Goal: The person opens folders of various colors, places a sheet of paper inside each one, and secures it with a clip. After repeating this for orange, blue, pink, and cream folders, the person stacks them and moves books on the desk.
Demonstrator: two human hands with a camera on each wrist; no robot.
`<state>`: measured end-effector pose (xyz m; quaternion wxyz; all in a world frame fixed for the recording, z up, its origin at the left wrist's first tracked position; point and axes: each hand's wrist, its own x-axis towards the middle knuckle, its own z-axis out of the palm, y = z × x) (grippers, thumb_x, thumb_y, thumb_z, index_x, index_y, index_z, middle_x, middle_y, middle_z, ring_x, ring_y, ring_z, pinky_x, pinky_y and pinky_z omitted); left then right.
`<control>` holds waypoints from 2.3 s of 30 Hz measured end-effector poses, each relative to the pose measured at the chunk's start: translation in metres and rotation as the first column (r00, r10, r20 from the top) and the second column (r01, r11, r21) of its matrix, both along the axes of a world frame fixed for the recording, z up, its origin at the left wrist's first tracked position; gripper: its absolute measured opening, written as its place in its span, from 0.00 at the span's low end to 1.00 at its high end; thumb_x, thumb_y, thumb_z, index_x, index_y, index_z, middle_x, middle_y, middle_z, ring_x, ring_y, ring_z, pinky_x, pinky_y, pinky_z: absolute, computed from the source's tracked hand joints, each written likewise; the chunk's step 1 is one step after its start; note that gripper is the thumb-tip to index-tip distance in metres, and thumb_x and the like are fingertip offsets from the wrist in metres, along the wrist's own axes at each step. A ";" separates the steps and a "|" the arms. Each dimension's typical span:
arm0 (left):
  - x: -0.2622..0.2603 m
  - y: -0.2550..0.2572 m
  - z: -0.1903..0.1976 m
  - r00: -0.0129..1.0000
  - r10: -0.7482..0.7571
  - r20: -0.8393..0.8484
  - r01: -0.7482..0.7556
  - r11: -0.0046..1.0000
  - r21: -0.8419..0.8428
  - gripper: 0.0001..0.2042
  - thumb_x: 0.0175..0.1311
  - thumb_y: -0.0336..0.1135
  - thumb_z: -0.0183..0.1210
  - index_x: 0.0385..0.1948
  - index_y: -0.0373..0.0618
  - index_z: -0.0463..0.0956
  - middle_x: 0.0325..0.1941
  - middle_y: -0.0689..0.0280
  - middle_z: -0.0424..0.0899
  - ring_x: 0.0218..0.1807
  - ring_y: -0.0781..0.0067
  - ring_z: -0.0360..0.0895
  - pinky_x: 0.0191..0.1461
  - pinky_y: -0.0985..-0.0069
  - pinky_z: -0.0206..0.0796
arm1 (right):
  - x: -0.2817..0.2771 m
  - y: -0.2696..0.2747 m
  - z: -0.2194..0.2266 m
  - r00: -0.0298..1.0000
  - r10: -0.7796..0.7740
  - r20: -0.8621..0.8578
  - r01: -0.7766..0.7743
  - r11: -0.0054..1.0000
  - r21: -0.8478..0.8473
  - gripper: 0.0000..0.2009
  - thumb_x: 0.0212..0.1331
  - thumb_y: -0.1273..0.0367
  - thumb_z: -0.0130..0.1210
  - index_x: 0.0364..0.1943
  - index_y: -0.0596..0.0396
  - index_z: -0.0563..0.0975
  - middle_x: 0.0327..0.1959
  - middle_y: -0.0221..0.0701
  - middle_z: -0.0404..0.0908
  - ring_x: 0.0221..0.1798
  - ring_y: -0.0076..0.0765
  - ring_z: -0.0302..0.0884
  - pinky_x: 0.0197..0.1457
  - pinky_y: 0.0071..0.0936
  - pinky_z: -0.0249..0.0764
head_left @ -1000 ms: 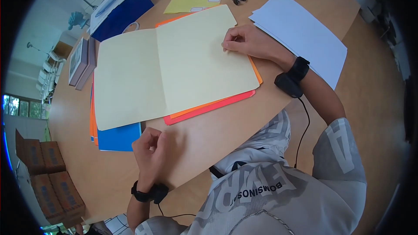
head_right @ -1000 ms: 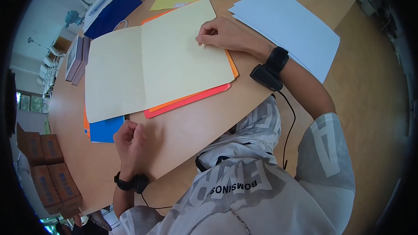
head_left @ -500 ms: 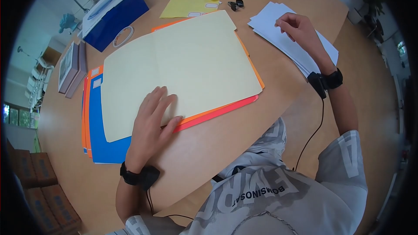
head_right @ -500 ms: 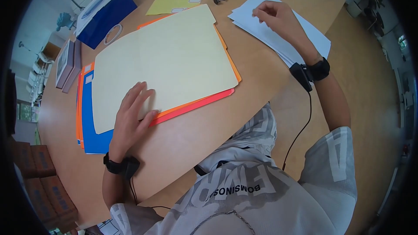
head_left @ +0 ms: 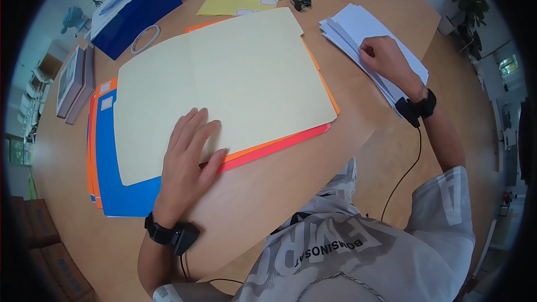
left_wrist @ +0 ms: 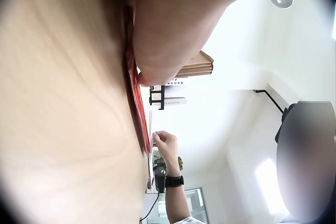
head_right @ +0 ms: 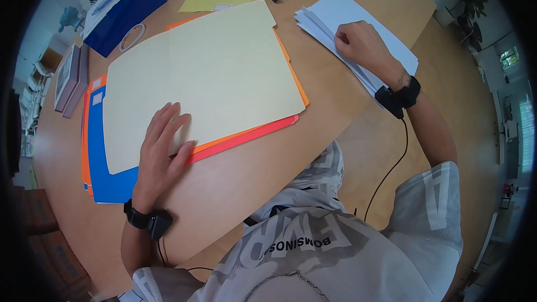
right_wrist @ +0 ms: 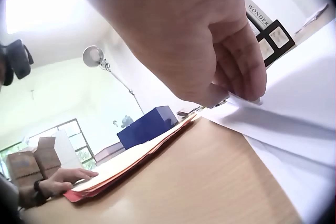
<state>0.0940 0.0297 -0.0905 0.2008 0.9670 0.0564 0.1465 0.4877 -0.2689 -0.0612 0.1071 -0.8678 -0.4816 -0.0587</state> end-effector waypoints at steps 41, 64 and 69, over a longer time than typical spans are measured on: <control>-0.002 0.002 -0.008 0.995 -0.051 0.086 0.053 0.998 -0.021 0.33 0.64 0.48 0.71 0.67 0.39 0.75 0.77 0.45 0.70 0.79 0.41 0.66 0.86 0.51 0.55 | -0.098 0.217 -0.029 0.838 0.545 -0.022 -0.543 0.828 -0.139 0.35 0.81 0.46 0.45 0.79 0.59 0.65 0.84 0.50 0.59 0.87 0.59 0.51 0.89 0.48 0.50; 0.001 0.000 -0.011 0.996 -0.074 0.056 0.071 0.997 0.042 0.34 0.66 0.50 0.71 0.67 0.34 0.76 0.77 0.45 0.72 0.82 0.43 0.64 0.86 0.51 0.54 | -0.099 0.224 -0.038 0.843 0.524 0.124 -0.509 0.851 -0.133 0.34 0.80 0.46 0.47 0.75 0.60 0.70 0.81 0.47 0.67 0.82 0.56 0.62 0.82 0.51 0.62; 0.001 0.000 -0.008 0.997 -0.064 0.045 0.061 0.997 0.048 0.34 0.66 0.49 0.71 0.66 0.33 0.76 0.76 0.45 0.73 0.81 0.43 0.65 0.86 0.49 0.55 | -0.071 0.224 -0.022 0.859 0.504 -0.091 -0.507 0.862 -0.010 0.28 0.80 0.53 0.52 0.73 0.58 0.74 0.77 0.44 0.72 0.79 0.51 0.67 0.81 0.44 0.64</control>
